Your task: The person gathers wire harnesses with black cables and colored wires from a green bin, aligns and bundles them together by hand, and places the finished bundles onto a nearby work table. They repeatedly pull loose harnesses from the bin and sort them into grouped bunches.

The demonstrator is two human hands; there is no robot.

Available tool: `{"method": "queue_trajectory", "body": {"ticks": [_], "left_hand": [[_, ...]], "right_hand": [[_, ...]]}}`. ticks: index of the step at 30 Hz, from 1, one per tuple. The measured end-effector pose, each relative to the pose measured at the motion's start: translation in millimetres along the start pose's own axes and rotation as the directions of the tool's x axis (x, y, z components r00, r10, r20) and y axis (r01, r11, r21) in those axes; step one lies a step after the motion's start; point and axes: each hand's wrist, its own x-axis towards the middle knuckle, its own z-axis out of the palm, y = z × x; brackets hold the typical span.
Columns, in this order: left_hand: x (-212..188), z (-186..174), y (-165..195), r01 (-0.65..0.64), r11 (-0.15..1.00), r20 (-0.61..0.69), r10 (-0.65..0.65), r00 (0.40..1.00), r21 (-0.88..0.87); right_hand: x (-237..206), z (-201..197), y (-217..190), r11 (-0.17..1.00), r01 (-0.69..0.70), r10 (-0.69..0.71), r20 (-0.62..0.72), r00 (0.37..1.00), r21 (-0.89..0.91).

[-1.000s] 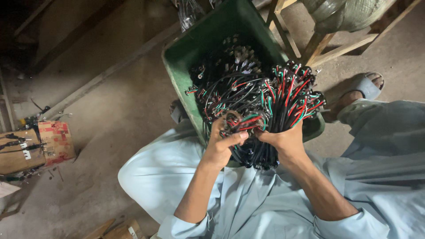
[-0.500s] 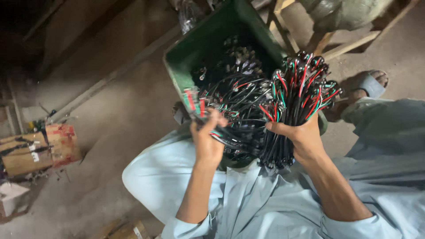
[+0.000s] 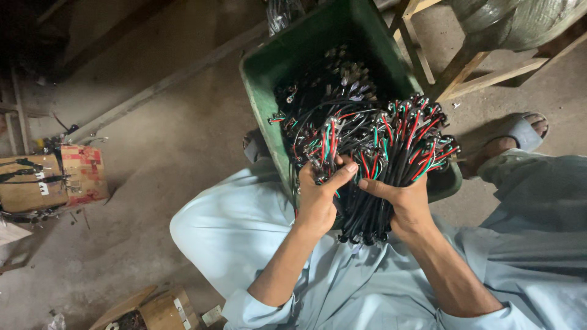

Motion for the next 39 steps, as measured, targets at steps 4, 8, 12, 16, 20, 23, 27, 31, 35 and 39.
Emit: {"method": "queue_trajectory", "body": {"ticks": [4,8,12,16,20,23,27,31,35,39], "left_hand": [[-2.1,0.7,2.0,-0.026,1.000,0.045,0.025,0.999,0.011],[-4.3,7.0,5.0,-0.117,0.979,0.124,0.097,0.987,0.165],[-3.0,14.8,4.4,-0.070,0.997,-0.057,0.069,0.996,-0.016],[1.2,8.0,4.6,-0.049,0.994,0.016,0.051,0.999,-0.095],[9.4,0.5,-4.0,-0.059,0.997,-0.087,0.064,0.994,0.053],[11.3,-1.6,-12.1,-0.105,0.992,-0.021,0.107,0.994,0.076],[7.0,0.5,-16.2,-0.100,0.991,-0.007,0.101,0.995,0.090],[4.4,2.3,-9.7,-0.114,0.985,-0.031,0.119,0.992,0.129],[4.1,6.3,-4.1,-0.168,0.968,-0.014,0.173,0.985,0.184],[2.1,12.1,-1.0,-0.116,0.946,-0.006,0.124,0.992,0.303]], "right_hand": [[-0.3,3.8,-1.5,0.996,-0.003,0.005,0.021,1.000,-0.084],[-1.1,2.9,-0.3,0.989,0.009,-0.007,0.010,1.000,-0.151],[1.0,-1.2,2.7,0.988,0.032,-0.039,-0.044,0.998,-0.149],[1.4,-5.3,0.5,0.993,0.072,-0.083,-0.118,0.990,-0.092],[1.1,-4.9,-3.0,0.993,0.081,-0.093,-0.132,0.987,-0.088],[0.2,-2.4,-2.7,0.994,0.069,-0.081,-0.144,0.986,-0.088],[-2.7,1.8,0.7,0.994,0.059,-0.073,-0.145,0.987,-0.095],[-4.7,5.3,4.1,0.996,0.049,-0.054,-0.074,0.996,-0.068],[-4.4,5.9,5.7,0.996,0.047,-0.051,-0.044,0.998,-0.076],[-4.2,7.3,12.7,0.999,0.052,-0.049,-0.154,0.987,0.014]]}}
